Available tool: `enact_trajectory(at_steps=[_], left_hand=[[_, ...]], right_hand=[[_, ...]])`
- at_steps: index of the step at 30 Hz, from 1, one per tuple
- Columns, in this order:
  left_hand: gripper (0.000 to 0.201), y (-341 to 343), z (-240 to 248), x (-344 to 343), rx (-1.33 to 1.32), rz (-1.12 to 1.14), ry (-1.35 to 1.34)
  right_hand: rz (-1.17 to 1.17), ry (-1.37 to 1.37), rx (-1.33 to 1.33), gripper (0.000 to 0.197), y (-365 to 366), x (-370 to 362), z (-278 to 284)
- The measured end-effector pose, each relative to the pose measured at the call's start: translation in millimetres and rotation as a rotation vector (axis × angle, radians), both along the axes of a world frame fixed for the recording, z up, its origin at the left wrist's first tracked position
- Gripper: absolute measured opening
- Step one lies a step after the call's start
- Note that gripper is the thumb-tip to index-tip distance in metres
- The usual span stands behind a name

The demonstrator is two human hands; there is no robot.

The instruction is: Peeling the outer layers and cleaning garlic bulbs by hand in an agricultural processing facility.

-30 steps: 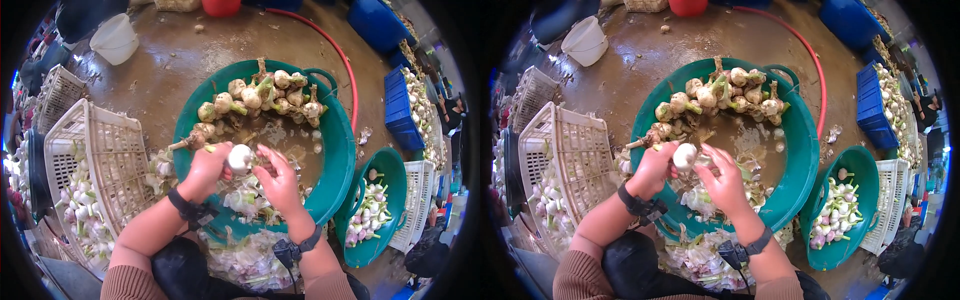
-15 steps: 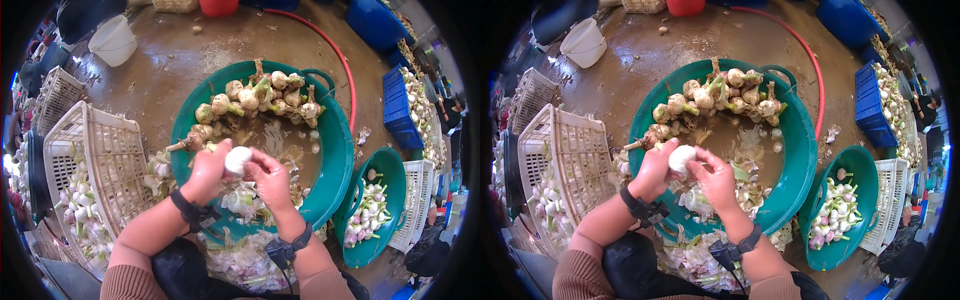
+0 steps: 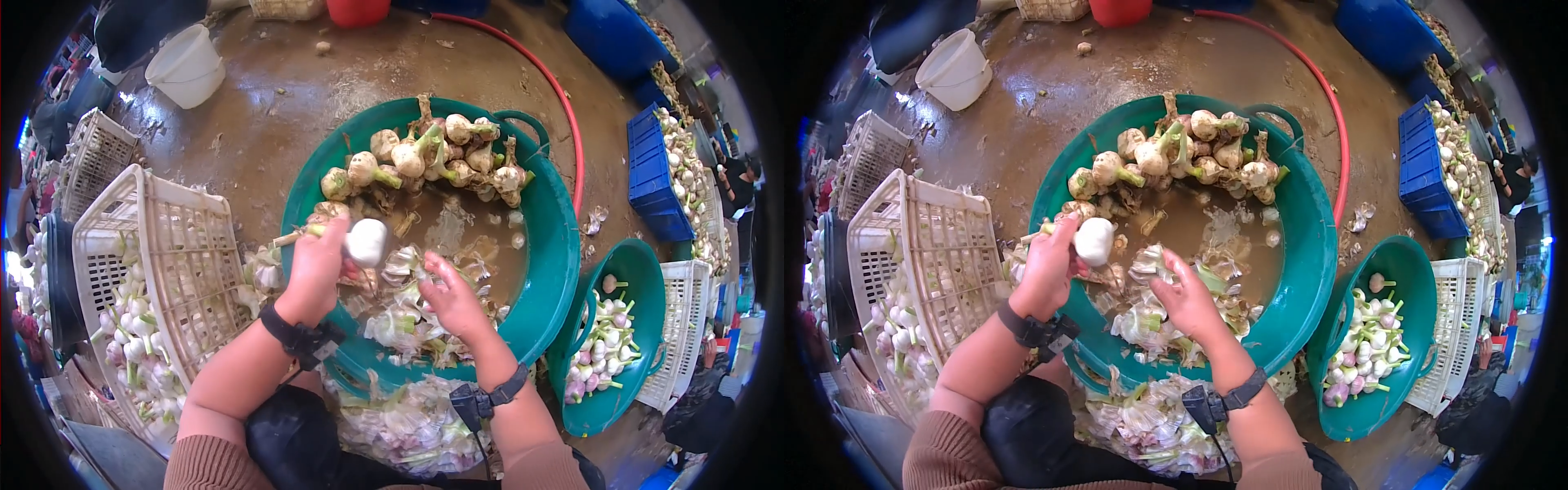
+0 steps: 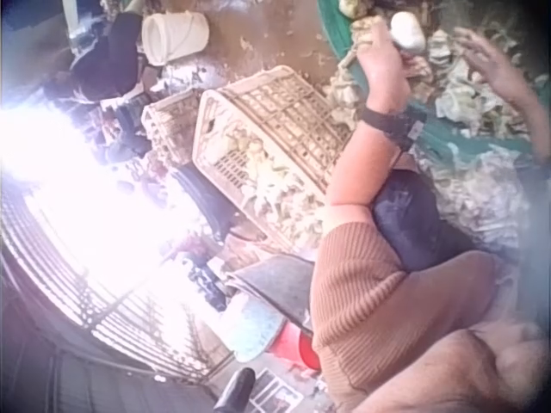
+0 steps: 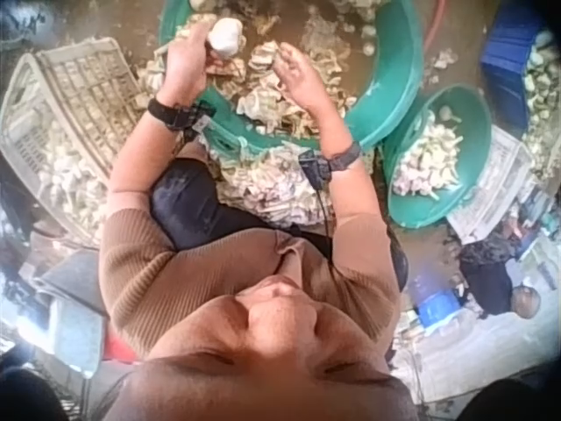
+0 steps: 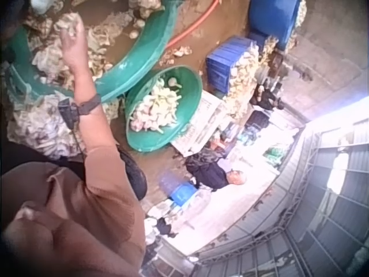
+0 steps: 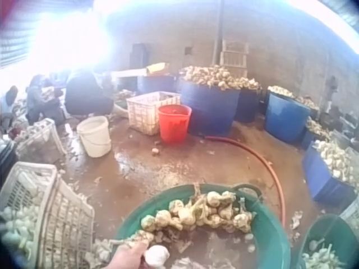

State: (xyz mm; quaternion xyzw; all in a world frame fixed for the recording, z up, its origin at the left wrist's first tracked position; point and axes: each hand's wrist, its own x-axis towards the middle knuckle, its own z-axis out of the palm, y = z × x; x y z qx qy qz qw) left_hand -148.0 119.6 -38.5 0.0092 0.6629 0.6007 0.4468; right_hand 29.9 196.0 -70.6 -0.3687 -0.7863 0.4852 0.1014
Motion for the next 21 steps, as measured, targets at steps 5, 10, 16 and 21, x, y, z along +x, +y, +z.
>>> enact_trajectory(at_steps=[5,10,16,21], left_hand=[[0.054,-2,9,11,0.203,-0.183,0.064],[0.037,-5,7,-7,0.164,0.067,0.101],[0.019,-2,-2,1,0.144,0.172,-0.027],[0.022,-9,-17,-2,0.034,0.029,0.135]], right_hand=[[-0.216,0.896,-1.469,0.055,17,-14,14],[0.246,1.447,-1.389,0.063,54,-8,61],[0.531,-0.188,0.746,0.015,-36,-89,-114],[0.197,-0.21,0.197,0.014,-7,-77,-90]])
